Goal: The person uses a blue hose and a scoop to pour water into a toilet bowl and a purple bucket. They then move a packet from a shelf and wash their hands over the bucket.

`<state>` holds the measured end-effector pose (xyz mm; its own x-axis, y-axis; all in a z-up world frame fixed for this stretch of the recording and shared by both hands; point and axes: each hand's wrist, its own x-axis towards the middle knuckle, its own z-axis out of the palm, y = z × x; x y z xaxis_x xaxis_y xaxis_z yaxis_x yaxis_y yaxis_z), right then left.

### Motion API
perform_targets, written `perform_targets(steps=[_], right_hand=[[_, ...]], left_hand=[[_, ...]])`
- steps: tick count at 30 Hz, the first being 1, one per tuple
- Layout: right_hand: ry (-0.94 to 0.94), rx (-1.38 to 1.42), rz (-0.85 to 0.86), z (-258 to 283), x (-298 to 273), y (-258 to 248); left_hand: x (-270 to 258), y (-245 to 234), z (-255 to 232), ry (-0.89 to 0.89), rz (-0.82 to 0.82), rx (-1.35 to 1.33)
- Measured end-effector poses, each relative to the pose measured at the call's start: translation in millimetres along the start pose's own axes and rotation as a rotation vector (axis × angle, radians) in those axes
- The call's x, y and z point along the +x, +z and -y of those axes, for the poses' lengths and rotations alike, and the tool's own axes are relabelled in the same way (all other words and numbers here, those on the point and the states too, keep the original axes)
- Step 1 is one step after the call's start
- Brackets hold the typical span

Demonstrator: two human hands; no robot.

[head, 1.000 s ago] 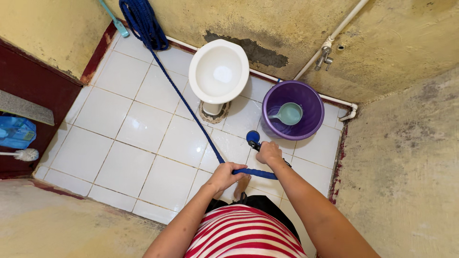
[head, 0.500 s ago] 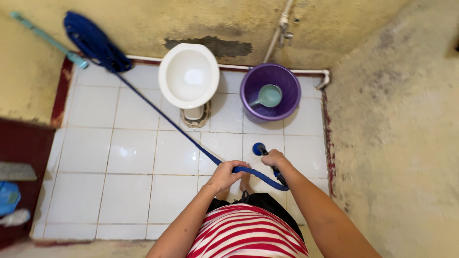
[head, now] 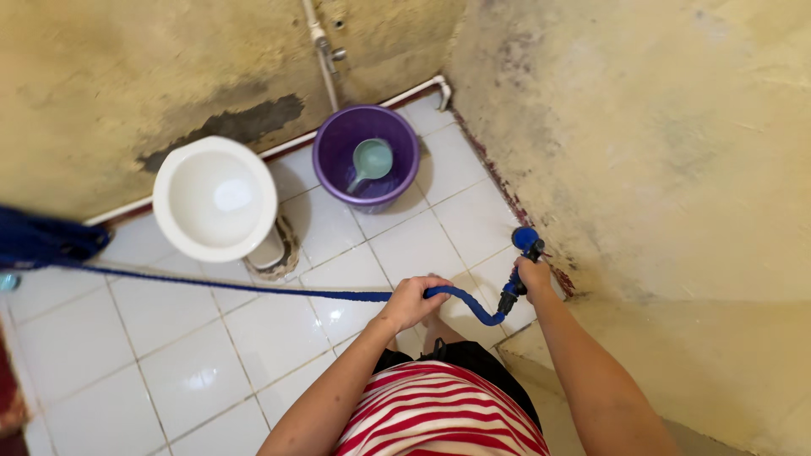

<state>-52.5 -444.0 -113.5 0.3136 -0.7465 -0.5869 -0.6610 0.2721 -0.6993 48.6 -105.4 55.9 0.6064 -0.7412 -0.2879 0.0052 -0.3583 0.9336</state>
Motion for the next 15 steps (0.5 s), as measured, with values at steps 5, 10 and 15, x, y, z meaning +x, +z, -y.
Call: perform_targets(steps=[5,10,15], right_hand=[[0.282,0.092,-0.028,3,18,-19],[0.380,0.065,0.084,15,57,-29],[0.366,-0.046,0.245,68,124,-24]], left_hand=[[44,6,-29,-0.091,0.070,0.030],[113,22,-31,0.023,-0.002,0.002],[172,37,-53,-0.082,-0.064,0.012]])
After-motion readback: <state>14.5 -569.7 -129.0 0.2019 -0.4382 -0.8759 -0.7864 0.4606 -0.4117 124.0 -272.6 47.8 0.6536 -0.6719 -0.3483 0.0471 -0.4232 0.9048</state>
